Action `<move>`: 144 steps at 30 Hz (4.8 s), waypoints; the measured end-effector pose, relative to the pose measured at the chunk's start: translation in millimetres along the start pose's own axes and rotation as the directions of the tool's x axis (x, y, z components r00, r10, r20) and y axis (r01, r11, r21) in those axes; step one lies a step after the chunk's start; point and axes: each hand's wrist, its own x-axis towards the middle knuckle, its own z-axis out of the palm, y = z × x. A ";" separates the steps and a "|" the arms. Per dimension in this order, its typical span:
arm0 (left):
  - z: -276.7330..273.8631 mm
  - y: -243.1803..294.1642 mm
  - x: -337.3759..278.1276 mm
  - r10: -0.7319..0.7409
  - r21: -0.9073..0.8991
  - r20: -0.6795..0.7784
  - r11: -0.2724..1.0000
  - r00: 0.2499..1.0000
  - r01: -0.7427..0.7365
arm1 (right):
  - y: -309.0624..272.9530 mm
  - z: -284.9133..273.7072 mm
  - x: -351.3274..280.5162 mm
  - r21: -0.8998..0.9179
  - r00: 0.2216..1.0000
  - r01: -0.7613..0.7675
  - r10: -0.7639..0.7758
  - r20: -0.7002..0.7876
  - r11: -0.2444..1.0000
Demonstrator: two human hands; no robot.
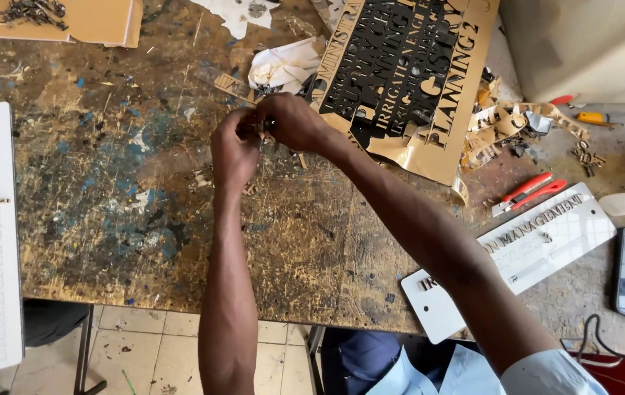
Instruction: The person is gluing individual gold-colored letters onto a white sign board to spell out 'IRRIGATION MANAGEMENT SERVICES'.
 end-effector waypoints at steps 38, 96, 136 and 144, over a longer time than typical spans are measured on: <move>21.2 12.2 -14.3 0.037 0.569 0.067 0.819 0.997 -0.069 | -46.0 9.2 -187.8 0.991 0.810 -0.121 0.571 0.134 -0.061; 180.7 258.7 -258.6 0.204 -0.066 0.371 0.979 0.906 -0.194 | -102.9 -93.1 -461.0 0.982 0.718 0.141 0.696 -0.014 -0.126; 184.6 221.0 -252.2 -0.136 -0.165 0.192 0.972 0.972 0.169 | -66.2 -76.4 -403.3 0.984 0.787 -0.016 0.609 -0.098 0.179; 185.7 213.8 -252.6 -0.053 -0.228 0.127 0.970 0.990 0.081 | -84.7 -122.4 -390.0 0.525 0.815 -0.352 0.529 -0.236 0.775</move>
